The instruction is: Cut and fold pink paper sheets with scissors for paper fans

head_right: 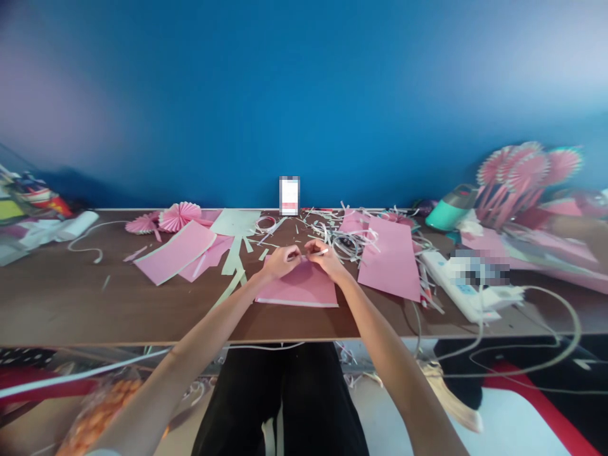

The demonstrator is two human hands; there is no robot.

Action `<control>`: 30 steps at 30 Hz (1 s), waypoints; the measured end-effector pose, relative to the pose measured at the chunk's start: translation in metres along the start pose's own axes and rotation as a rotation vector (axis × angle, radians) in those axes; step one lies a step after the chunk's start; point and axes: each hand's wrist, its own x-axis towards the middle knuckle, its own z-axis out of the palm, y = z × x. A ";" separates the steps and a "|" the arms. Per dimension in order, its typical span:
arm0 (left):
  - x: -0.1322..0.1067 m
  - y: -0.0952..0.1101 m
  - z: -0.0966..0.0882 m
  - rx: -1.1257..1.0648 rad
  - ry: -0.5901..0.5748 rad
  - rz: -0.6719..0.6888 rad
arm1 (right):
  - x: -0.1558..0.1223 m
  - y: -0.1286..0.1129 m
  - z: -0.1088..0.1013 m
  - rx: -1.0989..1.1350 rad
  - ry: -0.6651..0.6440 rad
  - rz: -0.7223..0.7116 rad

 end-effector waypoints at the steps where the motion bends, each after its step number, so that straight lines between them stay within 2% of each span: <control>1: 0.000 0.000 0.000 -0.007 0.002 0.002 | 0.000 0.000 0.000 -0.004 -0.007 0.005; 7: -0.001 0.002 -0.002 -0.092 0.030 0.029 | -0.001 0.003 0.001 -0.052 -0.046 -0.014; 21: 0.002 -0.001 0.004 -0.282 0.033 0.025 | 0.001 0.005 -0.001 -0.234 -0.007 -0.114; 26: 0.001 0.000 0.001 -0.347 0.033 0.020 | 0.002 0.010 -0.001 -0.247 -0.012 -0.146; 30: 0.001 -0.001 0.001 -0.324 0.036 0.013 | 0.003 0.012 0.001 -0.158 -0.016 -0.124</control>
